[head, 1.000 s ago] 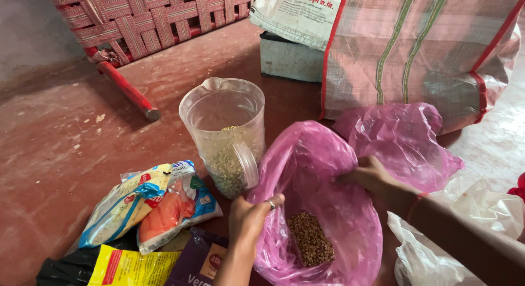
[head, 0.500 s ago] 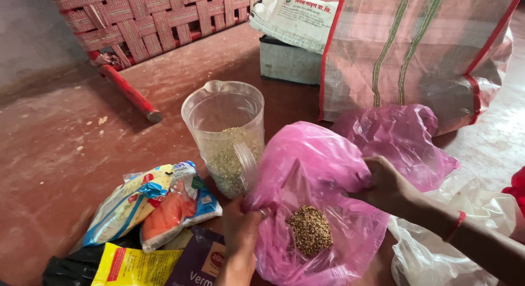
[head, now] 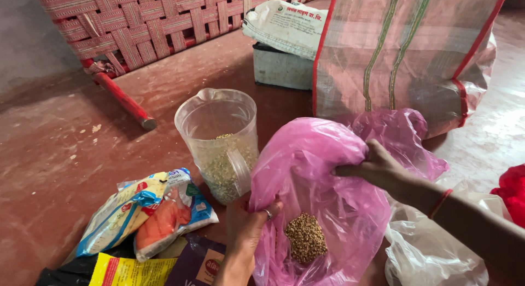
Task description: The person scoops green split peas from a pink plastic bag and transfers them into a clear plastic pitcher. They repeat this process several times, then pour the remaining peas from the bag into the pitcher and secure the lid.
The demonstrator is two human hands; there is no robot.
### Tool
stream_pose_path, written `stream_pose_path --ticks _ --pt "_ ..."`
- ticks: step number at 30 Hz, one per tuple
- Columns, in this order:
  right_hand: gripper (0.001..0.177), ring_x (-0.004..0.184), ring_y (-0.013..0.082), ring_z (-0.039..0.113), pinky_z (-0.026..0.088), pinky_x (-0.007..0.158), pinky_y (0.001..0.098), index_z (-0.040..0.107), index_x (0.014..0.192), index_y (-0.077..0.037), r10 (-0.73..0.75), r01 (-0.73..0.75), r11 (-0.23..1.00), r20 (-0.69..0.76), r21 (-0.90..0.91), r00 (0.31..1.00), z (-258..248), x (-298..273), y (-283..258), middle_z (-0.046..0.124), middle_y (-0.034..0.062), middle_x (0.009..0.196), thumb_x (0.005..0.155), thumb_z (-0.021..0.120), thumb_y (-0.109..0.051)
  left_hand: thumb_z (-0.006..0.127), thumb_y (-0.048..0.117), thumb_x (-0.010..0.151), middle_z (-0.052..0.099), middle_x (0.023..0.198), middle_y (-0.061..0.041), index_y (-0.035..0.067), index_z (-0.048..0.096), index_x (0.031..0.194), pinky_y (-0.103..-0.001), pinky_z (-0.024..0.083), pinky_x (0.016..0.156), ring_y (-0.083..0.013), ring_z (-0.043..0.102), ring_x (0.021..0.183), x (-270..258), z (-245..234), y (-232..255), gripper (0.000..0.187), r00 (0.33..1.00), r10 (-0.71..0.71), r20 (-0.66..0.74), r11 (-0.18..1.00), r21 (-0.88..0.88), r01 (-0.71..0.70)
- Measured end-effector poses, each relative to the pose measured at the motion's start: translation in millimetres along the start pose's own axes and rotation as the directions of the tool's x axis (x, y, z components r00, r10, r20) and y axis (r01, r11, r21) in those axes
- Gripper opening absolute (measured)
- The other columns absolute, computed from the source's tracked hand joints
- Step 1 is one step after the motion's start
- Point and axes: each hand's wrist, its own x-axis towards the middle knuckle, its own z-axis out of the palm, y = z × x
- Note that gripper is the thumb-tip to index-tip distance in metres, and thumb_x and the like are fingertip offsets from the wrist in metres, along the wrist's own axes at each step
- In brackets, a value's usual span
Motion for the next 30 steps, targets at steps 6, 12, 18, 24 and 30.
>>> stream_pose_path --ticks 6,12,18,24,30 --pt "0.053 0.094 0.0202 0.076 0.064 0.088 0.0403 0.068 0.119 0.001 -0.129 0.107 0.966 0.078 0.233 0.989 -12 3 13 0.076 0.0108 0.106 0.067 0.079 0.006 0.084 0.004 0.066 0.080 0.092 -0.009 0.006 0.073 0.117 -0.032 0.062 0.072 -0.0183 0.076 0.079 6 18 12 0.052 0.993 -0.049 0.112 0.983 0.181 0.028" --pt "0.073 0.094 0.0212 0.079 0.062 0.087 0.0378 0.061 0.130 -0.009 -0.102 0.073 0.988 0.225 0.134 0.969 2 -15 -19 0.079 0.0093 0.105 0.062 0.087 -0.002 0.093 0.011 0.060 0.078 0.109 -0.008 0.011 0.061 0.129 -0.031 0.059 0.079 -0.0220 0.077 0.091 17 49 38 0.076 0.977 0.198 0.076 0.917 0.338 -0.212" --pt "0.055 0.091 0.0208 0.075 0.065 0.079 0.0362 0.066 0.113 0.002 -0.216 0.167 0.964 -0.245 -0.205 0.945 6 0 -18 0.077 0.0129 0.104 0.066 0.093 -0.008 0.084 0.008 0.071 0.079 0.096 -0.013 0.004 0.075 0.103 -0.036 0.060 0.080 -0.0244 0.079 0.088 8 53 60 0.034 0.986 0.155 0.063 0.741 0.653 -0.158" --pt "0.045 0.107 0.0278 0.071 0.056 0.095 0.0419 0.071 0.111 0.000 -0.759 0.551 0.611 -0.222 -0.568 0.613 -10 -12 -2 0.073 0.0105 0.115 0.068 0.082 -0.007 0.075 0.003 0.073 0.078 0.098 -0.009 0.014 0.076 0.100 -0.040 0.060 0.076 -0.0260 0.078 0.088 -3 54 67 0.030 0.892 0.435 0.120 0.647 0.647 -0.402" --pt "0.096 0.137 0.0353 0.051 0.031 0.120 0.0552 0.042 0.142 0.000 -0.916 0.635 0.239 0.045 -0.735 0.398 7 -47 -34 0.051 0.0174 0.148 0.069 0.089 -0.039 0.073 0.000 0.072 0.069 0.119 -0.018 0.012 0.047 0.145 -0.046 0.054 0.087 -0.0386 0.067 0.105 -8 54 70 0.078 0.768 0.574 0.284 0.406 0.715 -0.569"
